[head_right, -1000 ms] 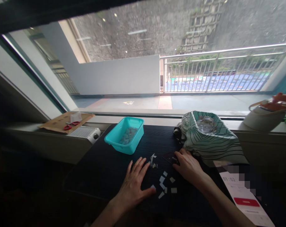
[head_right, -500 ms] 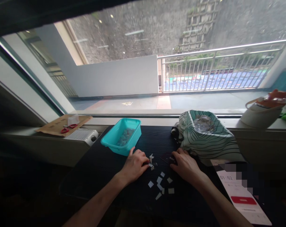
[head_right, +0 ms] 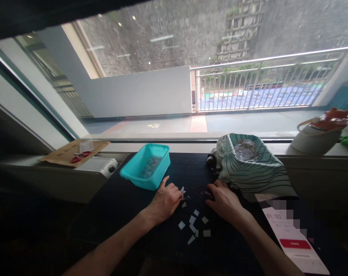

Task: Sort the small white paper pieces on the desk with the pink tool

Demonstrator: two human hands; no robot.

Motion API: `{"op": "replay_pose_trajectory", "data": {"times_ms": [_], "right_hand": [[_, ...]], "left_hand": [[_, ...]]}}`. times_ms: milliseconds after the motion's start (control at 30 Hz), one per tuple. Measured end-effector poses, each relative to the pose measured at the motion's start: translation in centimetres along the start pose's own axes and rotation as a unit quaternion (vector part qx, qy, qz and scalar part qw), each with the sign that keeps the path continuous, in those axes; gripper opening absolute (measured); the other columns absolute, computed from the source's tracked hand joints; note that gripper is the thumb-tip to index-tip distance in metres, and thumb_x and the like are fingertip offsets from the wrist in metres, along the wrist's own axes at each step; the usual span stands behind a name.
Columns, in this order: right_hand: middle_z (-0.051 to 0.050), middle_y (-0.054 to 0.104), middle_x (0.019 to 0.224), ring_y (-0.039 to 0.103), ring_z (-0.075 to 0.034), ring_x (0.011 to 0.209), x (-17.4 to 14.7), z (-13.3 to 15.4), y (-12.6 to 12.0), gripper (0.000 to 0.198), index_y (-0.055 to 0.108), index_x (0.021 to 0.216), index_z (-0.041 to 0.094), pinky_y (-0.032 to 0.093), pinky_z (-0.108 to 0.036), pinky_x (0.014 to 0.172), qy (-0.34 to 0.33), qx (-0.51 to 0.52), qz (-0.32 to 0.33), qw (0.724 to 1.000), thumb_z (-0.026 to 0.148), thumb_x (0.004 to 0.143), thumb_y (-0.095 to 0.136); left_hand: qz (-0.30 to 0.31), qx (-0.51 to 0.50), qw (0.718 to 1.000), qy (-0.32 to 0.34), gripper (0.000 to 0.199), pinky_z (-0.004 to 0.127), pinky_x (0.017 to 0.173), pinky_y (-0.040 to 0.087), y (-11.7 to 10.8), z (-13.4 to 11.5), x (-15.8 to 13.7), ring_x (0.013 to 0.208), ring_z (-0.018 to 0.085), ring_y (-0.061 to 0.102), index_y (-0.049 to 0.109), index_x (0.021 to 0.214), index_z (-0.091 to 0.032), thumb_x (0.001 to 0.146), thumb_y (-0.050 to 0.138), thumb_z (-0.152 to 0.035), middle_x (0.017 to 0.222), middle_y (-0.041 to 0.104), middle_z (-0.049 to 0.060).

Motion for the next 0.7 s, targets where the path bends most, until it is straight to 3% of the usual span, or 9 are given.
{"op": "replay_pose_trajectory", "data": {"times_ms": [167, 233, 333, 467, 567, 700], "right_hand": [[-0.012, 0.057, 0.110, 0.055, -0.026, 0.102, 0.0, -0.2, 0.0, 0.046, 0.059, 0.119, 0.014, 0.041, -0.033, 0.087, -0.004, 0.009, -0.006, 1.000, 0.033, 0.077, 0.055], [-0.012, 0.057, 0.111, 0.054, -0.027, 0.103, 0.0, -0.3, 0.1, 0.047, 0.059, 0.120, 0.015, 0.041, -0.033, 0.088, -0.004, 0.011, -0.007, 1.000, 0.033, 0.077, 0.055], [-0.012, 0.057, 0.113, 0.054, -0.027, 0.105, 0.0, -0.4, 0.2, 0.047, 0.059, 0.120, 0.015, 0.041, -0.034, 0.089, -0.002, 0.011, -0.005, 1.000, 0.034, 0.077, 0.054], [-0.013, 0.057, 0.115, 0.054, -0.028, 0.105, 0.1, -0.6, 0.4, 0.048, 0.059, 0.121, 0.015, 0.042, -0.035, 0.089, -0.002, 0.011, -0.007, 1.000, 0.035, 0.077, 0.053], [-0.013, 0.057, 0.115, 0.054, -0.028, 0.105, 0.1, -0.6, 0.5, 0.049, 0.059, 0.121, 0.013, 0.042, -0.035, 0.089, -0.008, 0.014, -0.009, 1.000, 0.034, 0.078, 0.053], [-0.013, 0.057, 0.115, 0.055, -0.028, 0.105, 0.0, -0.7, 0.5, 0.049, 0.058, 0.122, 0.013, 0.042, -0.036, 0.088, -0.010, 0.011, -0.012, 1.000, 0.034, 0.078, 0.053]], "left_hand": [[-0.050, -0.090, 0.991, -0.085, 0.017, 0.045, 0.105, 0.031, -1.5, 1.7, -0.7, 0.071, 0.014, 0.058, 0.062, 0.077, -0.018, 0.086, 0.047, -0.018, 0.068, 0.062, 0.000], [-0.073, -0.143, 0.979, -0.124, 0.013, 0.039, 0.100, 0.038, -3.3, 2.7, -1.1, 0.068, 0.013, 0.058, 0.060, 0.073, -0.019, 0.082, 0.052, -0.016, 0.068, 0.062, -0.002], [-0.135, -0.190, 0.959, -0.163, 0.010, 0.028, 0.077, 0.046, -7.0, 4.5, -1.8, 0.073, 0.014, 0.059, 0.060, 0.073, -0.020, 0.080, 0.054, -0.016, 0.073, 0.064, -0.001], [-0.215, -0.163, 0.943, -0.195, 0.007, 0.026, 0.074, 0.044, -10.8, 7.3, -2.3, 0.075, 0.014, 0.060, 0.062, 0.075, -0.020, 0.080, 0.057, -0.019, 0.073, 0.065, -0.002], [-0.195, -0.128, 0.945, -0.231, 0.008, 0.027, 0.071, 0.044, -10.9, 9.7, -2.3, 0.073, 0.015, 0.060, 0.063, 0.076, -0.021, 0.081, 0.058, -0.023, 0.073, 0.066, -0.001], [-0.144, 0.022, 0.956, -0.256, 0.013, 0.034, 0.077, 0.042, -10.5, 11.5, -2.2, 0.082, 0.021, 0.059, 0.067, 0.077, -0.020, 0.082, 0.055, -0.021, 0.078, 0.065, 0.003]]}}
Point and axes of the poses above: each hand's wrist, its own x-axis towards the middle knuckle, its own y-axis out of the palm, z = x × y, the point moved 8 cm from there along x, towards the middle knuckle
